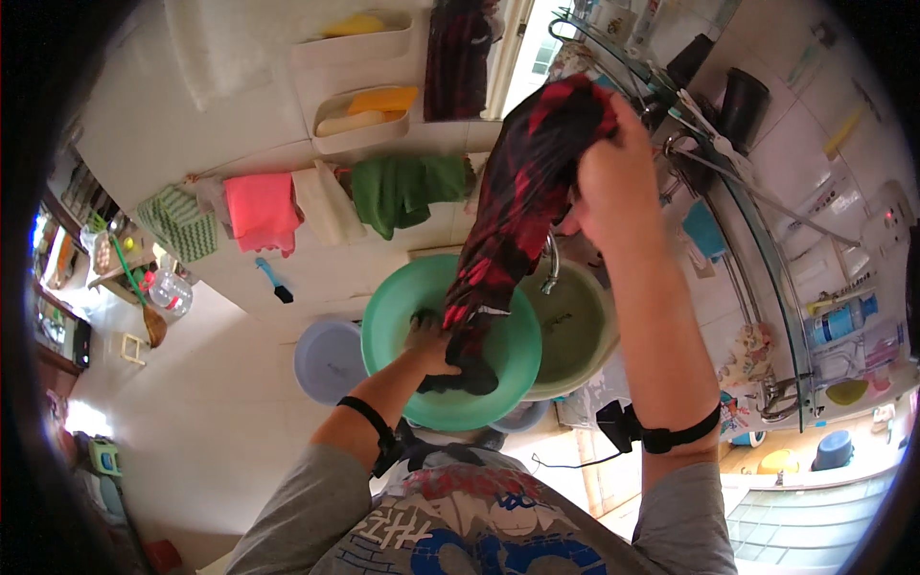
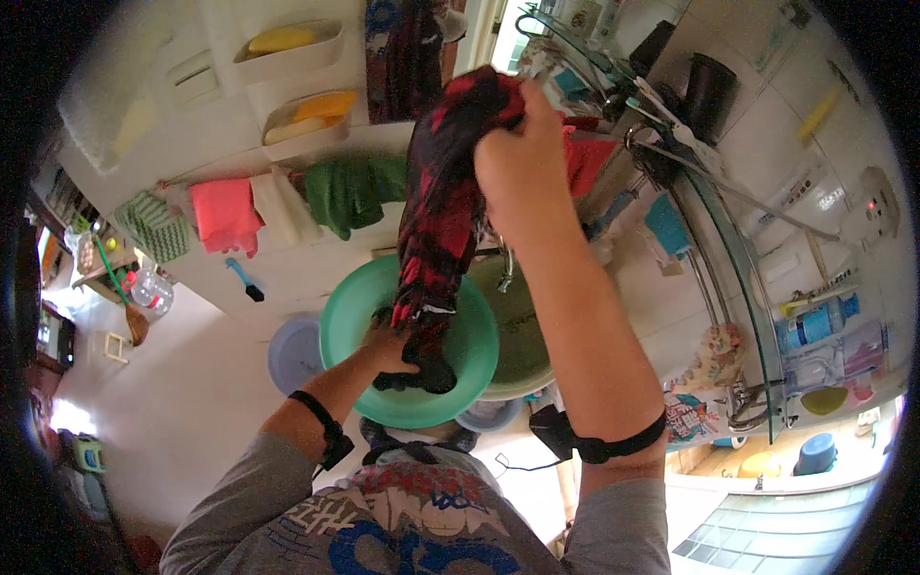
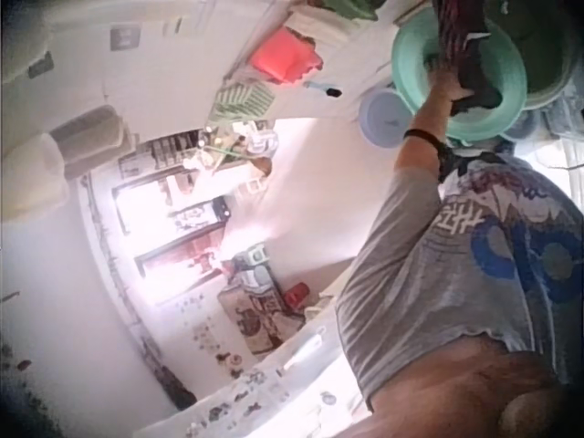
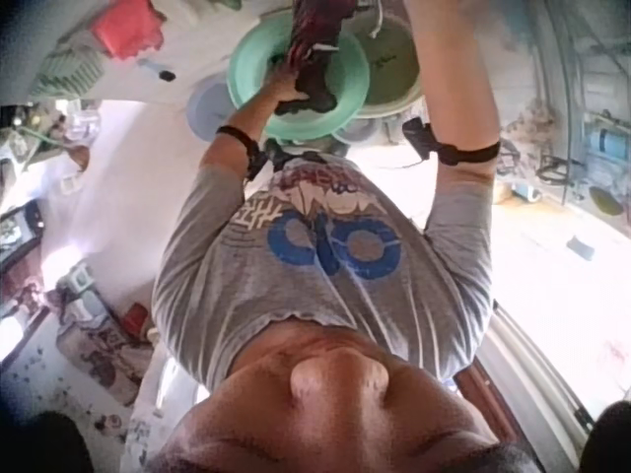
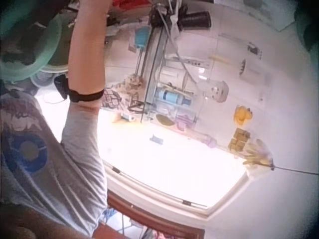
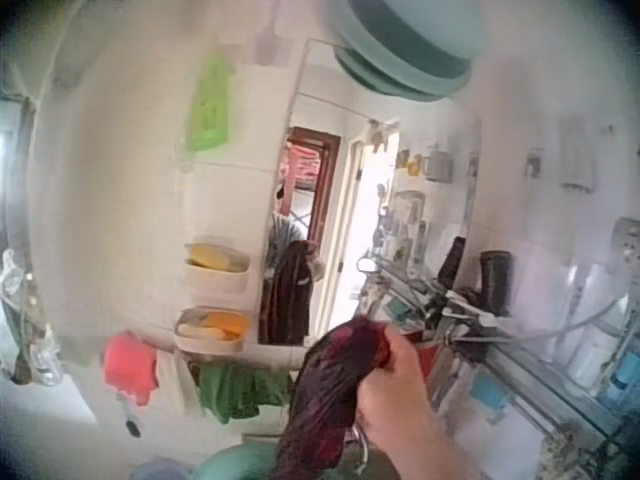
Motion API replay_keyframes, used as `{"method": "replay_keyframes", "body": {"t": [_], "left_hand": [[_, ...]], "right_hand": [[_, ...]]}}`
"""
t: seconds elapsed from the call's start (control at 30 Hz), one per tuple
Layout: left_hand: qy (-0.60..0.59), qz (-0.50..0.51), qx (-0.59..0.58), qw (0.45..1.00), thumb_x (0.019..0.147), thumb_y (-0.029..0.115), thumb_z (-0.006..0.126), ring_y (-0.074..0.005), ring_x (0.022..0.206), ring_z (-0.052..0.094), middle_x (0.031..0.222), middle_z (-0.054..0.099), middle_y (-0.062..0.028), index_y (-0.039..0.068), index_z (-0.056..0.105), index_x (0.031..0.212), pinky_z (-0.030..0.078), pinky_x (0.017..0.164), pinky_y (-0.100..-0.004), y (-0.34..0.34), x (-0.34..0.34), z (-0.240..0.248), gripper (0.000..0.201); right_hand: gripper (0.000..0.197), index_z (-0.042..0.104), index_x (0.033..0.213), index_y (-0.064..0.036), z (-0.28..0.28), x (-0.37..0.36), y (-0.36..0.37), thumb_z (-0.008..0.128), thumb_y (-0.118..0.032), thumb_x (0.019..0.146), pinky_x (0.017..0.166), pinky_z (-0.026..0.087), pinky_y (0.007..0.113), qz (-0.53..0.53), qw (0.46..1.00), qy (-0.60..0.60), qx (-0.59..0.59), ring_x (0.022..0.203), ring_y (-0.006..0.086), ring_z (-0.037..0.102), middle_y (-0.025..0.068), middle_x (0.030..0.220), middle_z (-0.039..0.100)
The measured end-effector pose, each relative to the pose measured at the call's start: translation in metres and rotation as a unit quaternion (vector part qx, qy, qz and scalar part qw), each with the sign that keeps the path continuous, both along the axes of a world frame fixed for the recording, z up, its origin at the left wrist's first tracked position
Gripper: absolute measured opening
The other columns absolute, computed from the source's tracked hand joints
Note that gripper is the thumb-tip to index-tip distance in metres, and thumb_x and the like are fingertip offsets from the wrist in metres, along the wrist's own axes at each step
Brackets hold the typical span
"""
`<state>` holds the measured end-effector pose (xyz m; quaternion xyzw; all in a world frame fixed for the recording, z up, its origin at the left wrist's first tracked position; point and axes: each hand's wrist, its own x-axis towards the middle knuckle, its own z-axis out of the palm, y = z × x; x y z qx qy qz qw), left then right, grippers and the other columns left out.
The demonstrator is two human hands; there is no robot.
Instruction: Hand washing clothes and a slipper in a basin at a bathroom sink.
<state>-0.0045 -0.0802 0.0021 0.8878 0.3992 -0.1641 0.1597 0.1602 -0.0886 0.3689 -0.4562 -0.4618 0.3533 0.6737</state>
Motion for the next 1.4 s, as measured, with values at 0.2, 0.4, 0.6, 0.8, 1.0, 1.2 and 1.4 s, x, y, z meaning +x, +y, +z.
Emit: {"method": "replay_keyframes", "body": {"t": [0.2,0.4,0.6,0.8,1.0,1.2,1.4], "left_hand": [[0.163,-0.088,0.01,0.983,0.068,0.071,0.051,-0.0352,0.128,0.028,0.137,0.038,-0.0135,0.026,0.04,0.136,0.021,0.097,-0.0604,-0.034,0.004,0.012,0.083],[0.222,-0.042,-0.126,0.966,0.071,0.078,0.041,-0.0346,0.135,0.017,0.148,0.017,-0.0158,0.031,0.025,0.143,0.014,0.107,-0.0524,-0.032,-0.003,0.023,0.087],[0.164,-0.013,-0.196,0.967,0.065,0.082,0.043,-0.0336,0.138,0.01,0.151,0.008,-0.0158,0.023,0.028,0.142,0.008,0.11,-0.0499,-0.026,-0.009,0.025,0.098],[0.108,0.009,-0.259,0.96,0.066,0.075,0.052,-0.0341,0.126,0.037,0.135,0.038,-0.0225,0.01,0.051,0.126,0.028,0.104,-0.0462,0.006,-0.009,0.01,0.089],[-0.107,0.179,-0.075,0.975,0.082,0.037,0.055,-0.0346,0.1,0.056,0.108,0.058,-0.0211,0.005,0.063,0.102,0.047,0.085,-0.0445,0.038,-0.001,0.037,0.039],[-0.27,0.189,0.098,0.939,0.084,0.023,0.053,-0.0391,0.116,0.044,0.137,0.032,-0.0192,0.017,0.041,0.129,0.043,0.09,-0.0487,0.036,0.022,0.001,0.047],[-0.189,0.15,0.17,0.955,0.086,0.028,0.051,-0.0388,0.128,0.029,0.14,0.029,-0.018,0.028,0.035,0.137,0.03,0.102,-0.0522,0.009,0.031,-0.031,0.054]], "right_hand": [[0.038,0.05,0.114,0.0009,0.013,-0.005,0.008,0.042,0.009,0.078,0.082,0.051,0.033,0.037,0.997,0.013,0.072,0.089,0.0195,0.06,0.01,0.102,0.06],[0.055,0.041,0.13,-0.0024,-0.093,0.003,0.019,0.045,0.01,0.076,0.093,0.043,0.032,-0.079,0.965,-0.248,-0.045,0.108,0.0256,0.053,0.0178,0.123,0.049],[0.04,0.051,0.111,-0.0011,-0.212,0.021,0.005,0.057,-0.003,0.071,0.09,0.041,0.039,0.027,0.894,-0.415,-0.166,0.105,0.0371,0.053,0.0224,0.109,0.056],[0.059,0.038,0.126,-0.0002,-0.315,0.042,-0.027,0.059,-0.009,0.072,0.094,0.04,0.044,0.132,0.775,-0.551,-0.281,0.113,0.0413,0.046,0.0263,0.12,0.048],[0.065,0.023,0.139,-0.0043,-0.344,0.044,-0.029,0.054,-0.021,0.084,0.099,0.038,0.044,0.089,0.82,-0.496,-0.272,0.119,0.0417,0.041,0.0263,0.132,0.036],[0.074,0.01,0.144,-0.0125,-0.377,0.009,-0.03,0.054,-0.024,0.085,0.097,0.039,0.05,-0.004,0.821,-0.549,-0.155,0.116,0.0452,0.043,0.0257,0.134,0.035],[0.075,0.009,0.145,-0.0274,-0.395,-0.007,-0.028,0.052,-0.036,0.084,0.093,0.041,0.052,0.011,0.799,-0.525,-0.292,0.12,0.0438,0.039,0.0238,0.135,0.034]]}}
